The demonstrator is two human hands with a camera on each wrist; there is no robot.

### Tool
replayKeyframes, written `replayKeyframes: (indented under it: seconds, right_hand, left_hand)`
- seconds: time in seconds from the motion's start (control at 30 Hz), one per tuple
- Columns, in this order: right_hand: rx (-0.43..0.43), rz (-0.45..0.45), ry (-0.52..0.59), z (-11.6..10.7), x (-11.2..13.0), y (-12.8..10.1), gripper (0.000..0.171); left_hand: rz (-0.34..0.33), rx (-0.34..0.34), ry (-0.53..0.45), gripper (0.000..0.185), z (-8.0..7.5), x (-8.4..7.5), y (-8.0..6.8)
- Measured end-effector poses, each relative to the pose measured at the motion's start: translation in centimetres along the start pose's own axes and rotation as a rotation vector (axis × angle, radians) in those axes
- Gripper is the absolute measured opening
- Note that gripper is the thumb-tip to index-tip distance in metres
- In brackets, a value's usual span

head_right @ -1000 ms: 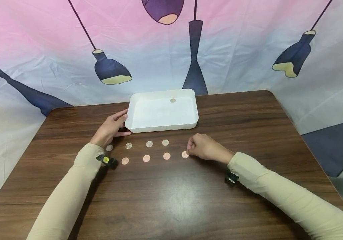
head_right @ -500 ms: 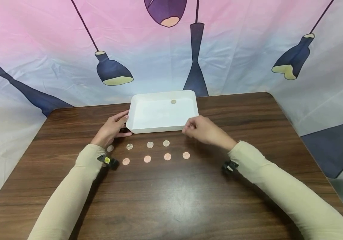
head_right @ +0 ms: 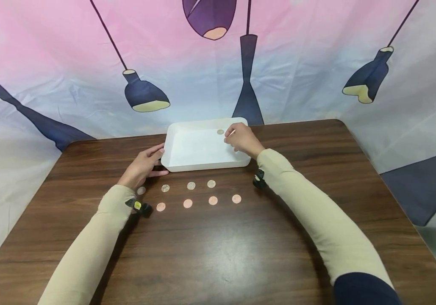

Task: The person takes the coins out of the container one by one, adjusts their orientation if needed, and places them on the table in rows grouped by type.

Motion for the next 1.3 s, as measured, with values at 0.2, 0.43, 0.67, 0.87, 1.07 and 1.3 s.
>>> replayKeyframes:
  seconds: [0.2, 0.43, 0.67, 0.87, 1.07, 1.3]
  right_hand:
    - [-0.042, 0.052, 0.007, 1.3, -0.7, 2.1, 0.031]
    - [0.006, 0.062, -0.118, 2.6, -0.8, 3.6, 0.043]
    - [0.041, 0.011, -0.181, 3.0, -0.6, 3.7, 0.046]
    - [0.112, -0.019, -0.144, 3.1, -0.7, 3.5, 0.041]
    - [0.203, -0.1, -0.153, 3.5, 0.0, 2.2, 0.039]
    - [0.176, -0.106, -0.232, 4.0, 0.8, 0.3, 0.035]
  left_hand:
    - [0.001, 0.003, -0.001, 0.055, 0.1, 0.2, 0.0]
    - [0.009, -0.004, 0.005, 0.055, 0.0, 0.2, 0.0]
    - [0.007, -0.004, -0.011, 0.055, -0.1, 0.2, -0.1]
    - [-0.001, -0.004, -0.01, 0.055, -0.1, 0.3, 0.0]
    - [0.001, -0.008, -0.008, 0.055, -0.1, 0.3, 0.1]
    - [0.0, -0.005, -0.013, 0.054, -0.1, 0.1, 0.1]
Point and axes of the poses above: each hand's wrist, its own y-axis towards the middle knuckle, its own z-axis out of the palm, x = y × z, the point moved 2 cm from there along y, towards the middle knuckle, and after that the axes turned 8 degrees about -x, right-handed, at the moved point
